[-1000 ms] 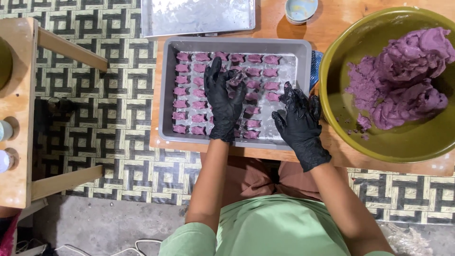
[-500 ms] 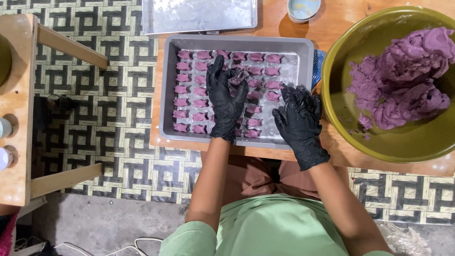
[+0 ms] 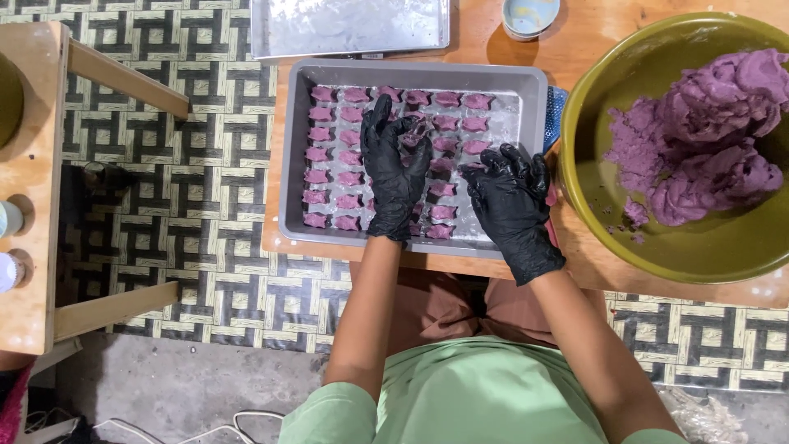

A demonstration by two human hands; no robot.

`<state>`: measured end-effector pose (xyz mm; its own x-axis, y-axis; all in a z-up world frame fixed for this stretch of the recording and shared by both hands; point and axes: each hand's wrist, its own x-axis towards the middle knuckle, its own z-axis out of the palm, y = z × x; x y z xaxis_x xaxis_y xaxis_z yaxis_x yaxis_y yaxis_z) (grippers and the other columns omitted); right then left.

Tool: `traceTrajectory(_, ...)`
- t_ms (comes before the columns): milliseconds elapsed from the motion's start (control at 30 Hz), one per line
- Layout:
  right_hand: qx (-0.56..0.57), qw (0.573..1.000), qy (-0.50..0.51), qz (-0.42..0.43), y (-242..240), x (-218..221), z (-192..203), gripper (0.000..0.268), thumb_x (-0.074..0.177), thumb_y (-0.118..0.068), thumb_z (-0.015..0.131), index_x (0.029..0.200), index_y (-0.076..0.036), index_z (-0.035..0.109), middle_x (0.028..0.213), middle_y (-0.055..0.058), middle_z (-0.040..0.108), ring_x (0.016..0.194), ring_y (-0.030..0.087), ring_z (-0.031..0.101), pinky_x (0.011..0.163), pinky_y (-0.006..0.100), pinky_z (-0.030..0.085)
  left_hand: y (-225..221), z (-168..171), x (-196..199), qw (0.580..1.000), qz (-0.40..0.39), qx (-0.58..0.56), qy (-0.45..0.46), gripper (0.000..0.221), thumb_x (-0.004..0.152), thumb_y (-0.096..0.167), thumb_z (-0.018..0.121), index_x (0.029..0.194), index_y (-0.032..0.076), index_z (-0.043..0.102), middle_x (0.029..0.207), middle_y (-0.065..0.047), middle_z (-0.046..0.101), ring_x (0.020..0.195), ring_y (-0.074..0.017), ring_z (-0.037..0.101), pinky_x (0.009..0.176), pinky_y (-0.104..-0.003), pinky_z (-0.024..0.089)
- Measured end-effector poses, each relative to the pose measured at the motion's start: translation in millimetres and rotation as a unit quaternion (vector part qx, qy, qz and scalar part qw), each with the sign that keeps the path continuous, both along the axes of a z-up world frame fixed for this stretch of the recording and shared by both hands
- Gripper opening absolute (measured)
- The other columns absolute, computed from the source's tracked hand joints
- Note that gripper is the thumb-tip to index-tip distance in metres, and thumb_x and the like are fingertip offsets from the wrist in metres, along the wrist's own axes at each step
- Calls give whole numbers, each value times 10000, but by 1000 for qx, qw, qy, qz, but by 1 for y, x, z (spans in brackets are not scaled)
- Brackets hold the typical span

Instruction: Portioning small pieces of purple dough from a bowl into a mold tray with individual compartments.

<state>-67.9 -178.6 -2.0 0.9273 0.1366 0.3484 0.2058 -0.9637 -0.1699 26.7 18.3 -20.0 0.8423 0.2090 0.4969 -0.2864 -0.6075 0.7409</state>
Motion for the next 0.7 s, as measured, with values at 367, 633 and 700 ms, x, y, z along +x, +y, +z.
traceTrajectory(367,-7,999,-52,-9,-18,9,-30,448,945,-339,688,1392,-326,665,1416,-36,627,1406,220,488,1183,491,257,2,0,0,999,-21,-24,11,414,796,437,847,1155,273,723,1519,-74,515,1500,-363,369,1228,-560,355)
traceTrajectory(633,-23,999,3,-24,-10,-1,-18,441,964,-347,654,1405,-324,657,1415,-10,596,1449,231,431,1209,489,221,0,0,1,1000,-17,-24,8,392,785,401,838,1134,262,726,1497,-74,531,1479,-353,401,1223,-536,374)
traceTrajectory(700,-21,999,8,-27,-7,-2,-19,449,959,-372,657,1407,-346,651,1407,-24,591,1452,222,419,1213,485,207,1,-4,3,999,-18,-39,0,394,782,383,840,1130,237,731,1490,-108,537,1480,-380,394,1222,-544,370)
